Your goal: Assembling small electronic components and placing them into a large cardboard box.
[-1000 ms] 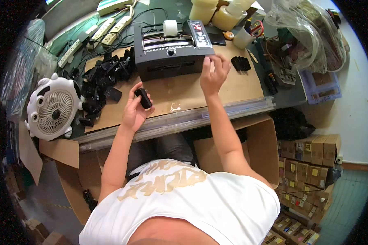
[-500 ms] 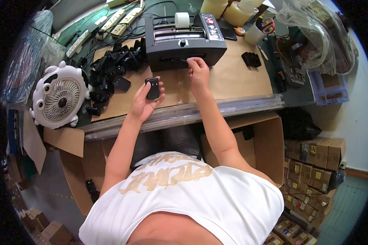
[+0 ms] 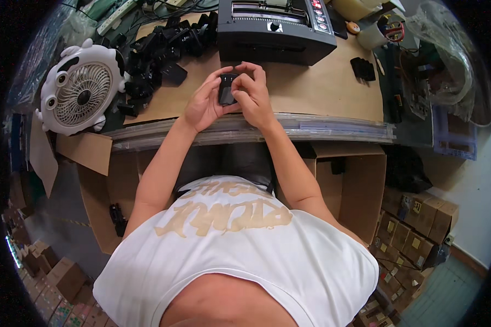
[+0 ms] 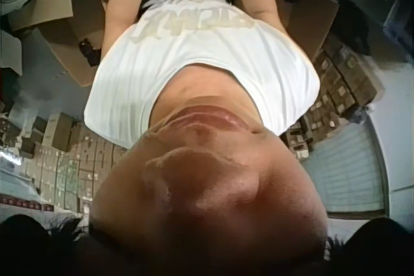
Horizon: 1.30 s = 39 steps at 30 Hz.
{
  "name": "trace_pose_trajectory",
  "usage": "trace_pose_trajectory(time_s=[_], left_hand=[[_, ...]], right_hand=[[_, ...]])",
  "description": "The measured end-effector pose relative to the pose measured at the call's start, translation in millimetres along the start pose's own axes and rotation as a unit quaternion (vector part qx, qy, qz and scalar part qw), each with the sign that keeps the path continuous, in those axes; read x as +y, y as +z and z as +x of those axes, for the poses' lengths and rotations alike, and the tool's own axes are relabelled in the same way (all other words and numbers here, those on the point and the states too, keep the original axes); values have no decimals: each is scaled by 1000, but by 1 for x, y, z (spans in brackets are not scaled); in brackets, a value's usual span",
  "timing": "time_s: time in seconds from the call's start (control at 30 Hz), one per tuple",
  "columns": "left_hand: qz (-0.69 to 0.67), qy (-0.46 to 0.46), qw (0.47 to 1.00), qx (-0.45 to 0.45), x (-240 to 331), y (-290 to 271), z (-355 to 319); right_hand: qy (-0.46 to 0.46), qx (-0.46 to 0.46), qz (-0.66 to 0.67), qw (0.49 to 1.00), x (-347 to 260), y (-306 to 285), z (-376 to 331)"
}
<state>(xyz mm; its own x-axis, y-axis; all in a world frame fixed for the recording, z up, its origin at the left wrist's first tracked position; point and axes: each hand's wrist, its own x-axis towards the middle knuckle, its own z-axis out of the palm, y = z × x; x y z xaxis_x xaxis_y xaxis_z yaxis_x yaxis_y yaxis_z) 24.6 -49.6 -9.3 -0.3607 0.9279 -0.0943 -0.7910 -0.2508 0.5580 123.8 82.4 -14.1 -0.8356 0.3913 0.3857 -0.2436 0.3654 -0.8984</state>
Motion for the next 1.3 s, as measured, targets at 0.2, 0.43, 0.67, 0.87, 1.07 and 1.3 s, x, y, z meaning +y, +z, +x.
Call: trace_pose_trajectory(time_s=[0.2, 0.43, 0.67, 0.87, 1.07, 1.3], left_hand=[[5, 0, 1000, -13, 1, 0, -1], [5, 7, 1000, -26, 1, 1, -2], [69, 12, 997, -13, 1, 1, -4], [46, 14, 999, -14, -3, -1, -2], [50, 12, 999, -5, -3, 1, -4], [50, 17, 998, -14, 0, 8, -3]], right_hand=[[-12, 8, -57, 998, -5, 3, 0], [-10, 14, -89, 996, -6, 4, -1], [-36, 29, -106, 993, -3, 7, 0], [-31, 27, -124, 991, -5, 5, 0], [-9, 27, -121, 992, -17, 7, -2], [137, 25, 143, 980, -19, 3, 6]])
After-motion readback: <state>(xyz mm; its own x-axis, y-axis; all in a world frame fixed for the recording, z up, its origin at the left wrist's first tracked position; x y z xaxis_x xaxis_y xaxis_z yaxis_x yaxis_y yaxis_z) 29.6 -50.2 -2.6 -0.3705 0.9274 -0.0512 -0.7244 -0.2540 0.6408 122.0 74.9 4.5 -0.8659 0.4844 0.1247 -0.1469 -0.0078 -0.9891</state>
